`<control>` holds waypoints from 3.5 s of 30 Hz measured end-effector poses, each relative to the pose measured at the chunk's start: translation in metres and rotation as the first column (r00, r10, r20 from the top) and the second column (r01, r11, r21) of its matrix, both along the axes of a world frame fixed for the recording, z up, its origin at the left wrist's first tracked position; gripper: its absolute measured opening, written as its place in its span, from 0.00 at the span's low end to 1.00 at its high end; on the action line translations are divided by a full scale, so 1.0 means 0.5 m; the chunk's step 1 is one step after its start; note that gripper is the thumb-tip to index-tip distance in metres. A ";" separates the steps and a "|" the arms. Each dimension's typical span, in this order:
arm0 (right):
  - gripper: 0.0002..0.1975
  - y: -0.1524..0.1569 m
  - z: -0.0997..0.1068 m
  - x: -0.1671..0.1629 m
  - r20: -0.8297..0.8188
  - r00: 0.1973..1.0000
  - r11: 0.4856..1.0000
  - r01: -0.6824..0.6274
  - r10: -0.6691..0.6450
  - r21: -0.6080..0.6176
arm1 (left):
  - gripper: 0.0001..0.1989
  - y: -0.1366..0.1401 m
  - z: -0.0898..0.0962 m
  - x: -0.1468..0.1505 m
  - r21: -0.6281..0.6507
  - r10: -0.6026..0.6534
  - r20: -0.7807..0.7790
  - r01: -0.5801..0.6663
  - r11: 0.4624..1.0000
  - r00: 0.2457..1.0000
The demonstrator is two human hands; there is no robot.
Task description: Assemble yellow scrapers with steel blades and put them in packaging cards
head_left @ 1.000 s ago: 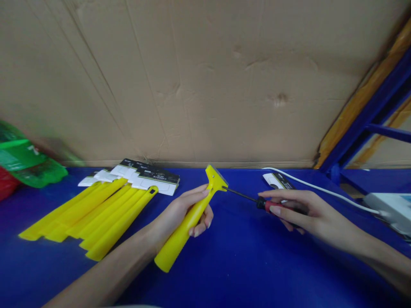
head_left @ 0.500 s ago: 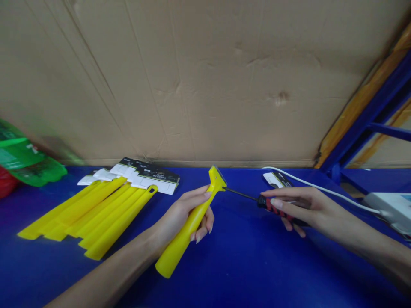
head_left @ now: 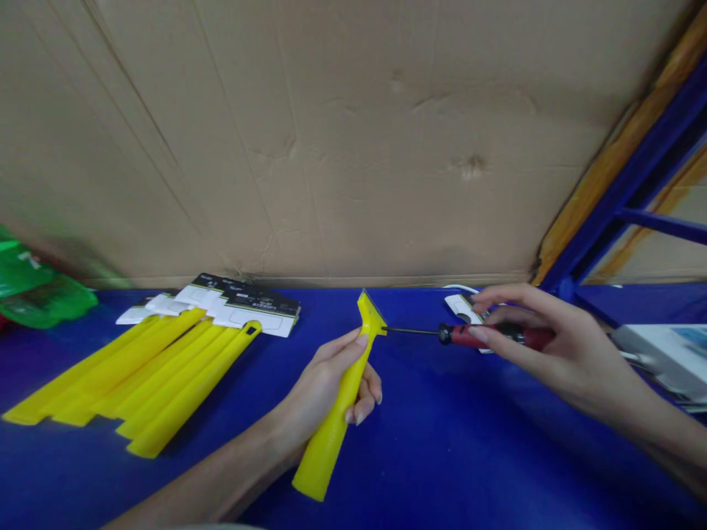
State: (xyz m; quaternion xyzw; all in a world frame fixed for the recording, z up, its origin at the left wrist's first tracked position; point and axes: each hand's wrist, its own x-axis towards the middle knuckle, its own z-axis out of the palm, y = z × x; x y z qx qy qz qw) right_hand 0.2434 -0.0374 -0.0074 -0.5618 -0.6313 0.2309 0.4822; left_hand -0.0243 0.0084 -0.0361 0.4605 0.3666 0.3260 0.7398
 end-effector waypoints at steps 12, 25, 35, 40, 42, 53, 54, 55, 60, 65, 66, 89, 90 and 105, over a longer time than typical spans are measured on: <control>0.17 -0.001 0.007 0.003 0.107 0.986 0.989 0.120 -0.130 0.090 | 0.18 -0.021 0.006 -0.007 0.023 0.022 0.034 -0.023 0.999 0.999; 0.21 0.011 0.004 0.018 -0.165 0.986 0.999 0.012 -0.004 0.047 | 0.19 -0.020 -0.015 -0.001 -0.033 0.018 0.002 -0.018 0.999 1.000; 0.18 0.019 -0.006 0.037 -0.216 0.976 1.000 -0.009 0.004 -0.021 | 0.23 -0.021 -0.002 0.000 -0.032 -0.051 -0.036 0.050 0.998 0.998; 0.18 0.019 -0.006 0.035 -0.142 0.988 0.998 0.068 -0.067 0.008 | 0.23 -0.022 -0.003 0.000 -0.042 -0.041 -0.047 0.039 0.998 0.998; 0.19 0.020 -0.007 0.036 -0.207 0.978 0.999 0.033 -0.025 0.039 | 0.22 -0.021 -0.004 -0.001 -0.044 -0.039 -0.047 0.037 0.998 0.998; 0.16 0.018 -0.010 0.044 -0.170 0.985 0.999 0.024 -0.032 -0.048 | 0.13 -0.018 -0.001 -0.001 -0.058 -0.060 -0.056 0.057 0.997 0.997; 0.15 0.018 -0.009 0.046 -0.147 0.988 0.999 0.033 -0.037 -0.031 | 0.13 -0.017 -0.001 -0.001 -0.058 -0.059 -0.058 0.056 0.997 0.997; 0.13 0.017 -0.008 0.047 -0.145 0.989 1.000 0.024 -0.023 0.006 | 0.14 -0.017 -0.002 -0.001 -0.059 -0.058 -0.059 0.055 0.997 0.997; 0.13 0.025 -0.010 0.048 -0.170 0.985 1.000 -0.021 0.021 0.002 | 0.14 -0.014 0.000 -0.001 -0.071 -0.075 -0.057 0.071 0.995 0.996; 0.18 0.028 -0.016 0.045 -0.248 0.968 0.992 -0.011 0.042 0.125 | 0.13 -0.014 0.005 -0.001 -0.072 -0.087 -0.060 0.082 0.994 0.994; 0.16 0.027 -0.017 0.046 -0.260 0.964 0.995 -0.025 0.050 0.099 | 0.13 -0.014 0.006 -0.001 -0.072 -0.087 -0.063 0.082 0.994 0.994; 0.15 0.023 -0.013 0.046 -0.197 0.980 0.996 0.029 -0.013 0.080 | 0.12 -0.017 0.010 0.000 -0.090 -0.069 -0.104 0.059 0.994 0.992; 0.18 0.023 -0.014 0.045 -0.227 0.974 0.993 0.023 0.003 0.115 | 0.13 -0.016 0.011 0.001 -0.095 -0.070 -0.107 0.060 0.994 0.992; 0.15 0.036 -0.014 0.038 -0.332 0.921 0.977 0.211 -0.206 -0.021 | 0.32 -0.028 0.004 -0.012 0.085 -0.076 -0.171 0.092 0.992 0.982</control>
